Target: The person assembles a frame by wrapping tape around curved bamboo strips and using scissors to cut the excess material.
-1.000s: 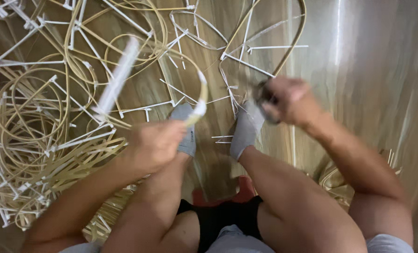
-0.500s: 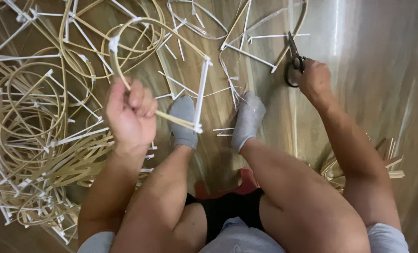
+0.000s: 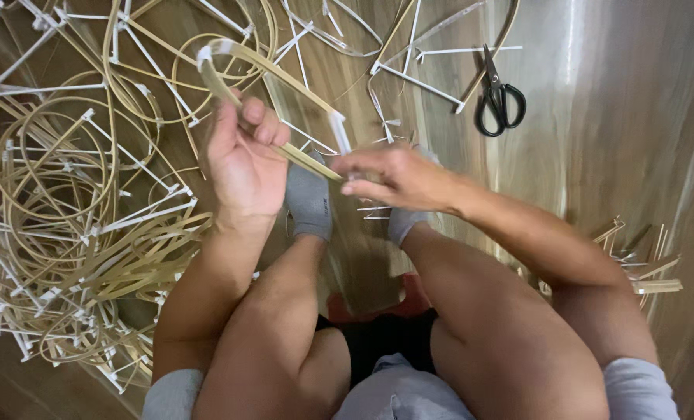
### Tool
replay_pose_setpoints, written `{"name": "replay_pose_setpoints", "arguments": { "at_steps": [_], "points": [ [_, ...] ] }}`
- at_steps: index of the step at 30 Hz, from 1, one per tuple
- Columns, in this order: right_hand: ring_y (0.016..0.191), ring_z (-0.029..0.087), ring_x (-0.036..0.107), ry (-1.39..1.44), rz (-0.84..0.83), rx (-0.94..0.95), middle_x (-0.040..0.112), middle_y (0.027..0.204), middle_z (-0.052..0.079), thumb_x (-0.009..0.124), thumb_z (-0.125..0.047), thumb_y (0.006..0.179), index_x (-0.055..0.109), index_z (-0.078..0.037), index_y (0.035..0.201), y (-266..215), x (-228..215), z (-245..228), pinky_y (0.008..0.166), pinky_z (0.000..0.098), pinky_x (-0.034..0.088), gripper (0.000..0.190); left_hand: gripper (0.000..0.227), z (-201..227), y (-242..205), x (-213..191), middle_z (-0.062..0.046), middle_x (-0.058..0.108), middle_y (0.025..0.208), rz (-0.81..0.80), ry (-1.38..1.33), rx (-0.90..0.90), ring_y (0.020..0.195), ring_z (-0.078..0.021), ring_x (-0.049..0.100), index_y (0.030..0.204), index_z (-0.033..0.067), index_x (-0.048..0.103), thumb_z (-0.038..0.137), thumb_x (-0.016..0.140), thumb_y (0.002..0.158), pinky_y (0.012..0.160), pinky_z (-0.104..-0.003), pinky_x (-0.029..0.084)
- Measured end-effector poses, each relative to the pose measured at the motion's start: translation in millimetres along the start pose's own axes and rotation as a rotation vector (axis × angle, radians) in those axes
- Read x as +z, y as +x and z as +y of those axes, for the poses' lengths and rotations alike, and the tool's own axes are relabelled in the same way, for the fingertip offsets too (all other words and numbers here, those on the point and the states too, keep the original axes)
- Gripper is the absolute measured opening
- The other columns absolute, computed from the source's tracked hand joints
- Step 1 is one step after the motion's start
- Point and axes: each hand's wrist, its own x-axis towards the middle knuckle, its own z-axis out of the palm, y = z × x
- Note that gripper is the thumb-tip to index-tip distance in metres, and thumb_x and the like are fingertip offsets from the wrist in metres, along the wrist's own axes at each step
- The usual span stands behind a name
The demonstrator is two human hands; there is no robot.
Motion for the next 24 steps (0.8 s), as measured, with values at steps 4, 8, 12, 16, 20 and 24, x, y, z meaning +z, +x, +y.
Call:
{"name": "replay_pose_setpoints", "arguments": {
  "at_steps": [4,8,12,16,20,24],
  "points": [
    [0.077,0.009,0.068,0.49,-0.219,0.45,0.08,0.094,0.005,0.066,-0.028,0.103,0.073,-0.01,0.128,7.9,0.7,-14.6,0.072,0.0271,0.057,0.032,0.016,-4.5,1.5,-4.1,-0.002,0.055,0.091,0.004,-0.12,-0.105,0.077,-0.0141,0.047,0.118,0.0091,0.058,0.022,0.051,0.112,0.074,-0.03,0.039],
    [0.069,0.006,0.066,0.521,-0.296,0.54,0.077,0.1,0.001,0.066,-0.024,0.094,0.061,-0.009,0.129,6.3,-1.8,-31.1,0.062,0.026,0.055,0.039,0.016,-10.2,-1.6,-9.5,-0.003,0.056,0.093,0.021,-0.153,-0.134,0.078,-0.0138,0.047,0.12,0.0088,0.056,0.021,0.051,0.111,0.073,-0.03,0.039],
    [0.074,0.011,0.068,0.424,-0.309,0.412,0.076,0.087,0.006,0.067,-0.022,0.1,0.071,-0.006,0.114,2.4,13.9,-26.2,0.068,0.0293,0.055,0.021,0.018,-18.1,-8.4,-9.6,-0.005,0.059,0.095,-0.024,-0.124,-0.165,0.078,-0.0146,0.05,0.12,0.0079,0.055,0.024,0.052,0.112,0.074,-0.03,0.042],
    [0.075,0.018,0.073,0.401,-0.241,0.303,0.075,0.089,0.009,0.067,-0.019,0.1,0.07,-0.006,0.113,-7.4,29.2,-16.4,0.067,0.0333,0.057,0.019,0.021,-24.6,-18.1,-6.6,-0.008,0.062,0.097,0.034,0.038,-0.143,0.08,-0.0175,0.058,0.12,0.0067,0.055,0.025,0.052,0.11,0.076,-0.033,0.048],
    [0.074,0.031,0.069,0.214,-0.267,0.247,0.069,0.083,0.016,0.071,-0.016,0.1,0.069,-0.003,0.108,-14.4,35.6,-11.1,0.064,0.0416,0.053,0.015,0.018,-28.6,-20.0,-10.4,-0.01,0.064,0.093,0.12,0.092,-0.195,0.075,-0.0188,0.059,0.116,0.0075,0.057,0.023,0.055,0.108,0.073,-0.034,0.05],
    [0.074,0.028,0.072,0.291,-0.21,0.18,0.069,0.084,0.014,0.068,-0.014,0.099,0.068,-0.003,0.111,-12.6,40.5,-9.9,0.065,0.0392,0.056,0.017,0.014,-29.5,-23.3,-16.2,-0.01,0.066,0.092,0.107,-0.003,-0.216,0.072,-0.0184,0.058,0.108,0.0114,0.057,0.025,0.053,0.109,0.071,-0.034,0.05]
  ]
}}
